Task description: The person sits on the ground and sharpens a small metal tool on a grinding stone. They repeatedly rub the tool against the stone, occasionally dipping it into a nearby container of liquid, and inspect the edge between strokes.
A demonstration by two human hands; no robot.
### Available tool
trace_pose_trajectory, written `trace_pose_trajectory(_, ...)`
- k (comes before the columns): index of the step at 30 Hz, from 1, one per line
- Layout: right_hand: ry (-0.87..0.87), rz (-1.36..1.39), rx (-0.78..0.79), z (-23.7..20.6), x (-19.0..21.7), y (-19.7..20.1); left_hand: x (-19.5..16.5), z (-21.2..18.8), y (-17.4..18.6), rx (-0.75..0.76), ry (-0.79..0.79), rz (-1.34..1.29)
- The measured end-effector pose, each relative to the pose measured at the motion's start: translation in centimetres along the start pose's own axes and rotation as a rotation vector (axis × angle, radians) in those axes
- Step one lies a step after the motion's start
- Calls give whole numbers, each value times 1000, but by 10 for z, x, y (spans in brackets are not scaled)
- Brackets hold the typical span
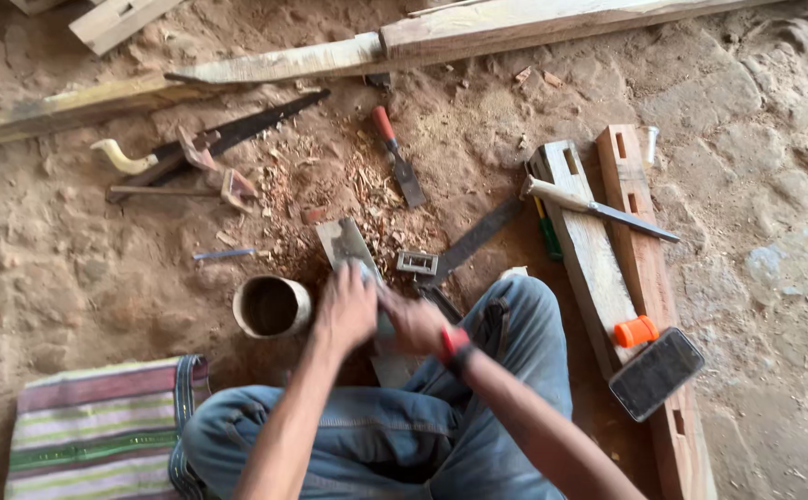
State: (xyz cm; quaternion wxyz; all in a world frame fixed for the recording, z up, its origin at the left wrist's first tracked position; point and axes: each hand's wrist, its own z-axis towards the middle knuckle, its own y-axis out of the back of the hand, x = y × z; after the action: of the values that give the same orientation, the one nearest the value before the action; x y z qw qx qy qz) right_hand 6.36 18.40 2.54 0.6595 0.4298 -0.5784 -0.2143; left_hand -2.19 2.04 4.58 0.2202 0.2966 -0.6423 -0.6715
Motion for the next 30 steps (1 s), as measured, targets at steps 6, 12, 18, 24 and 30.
trace_pose_trajectory(6,-230,198,182,-77,39,-20,-31,-58,-11,33,-209,-80)
trace_pose_trajectory(12,-165,2,157,32,-8,1,20,17,-2,111,58,-21)
trace_pose_trajectory(18,-63,101,84,-54,25,-15,-20,-46,-8,137,-92,-14)
trace_pose_trajectory(24,-141,57,126,-35,23,-17,-9,-41,-8,-74,-119,1)
trace_pose_trajectory(30,15,33,8,17,-12,-10,15,8,8,167,13,42)
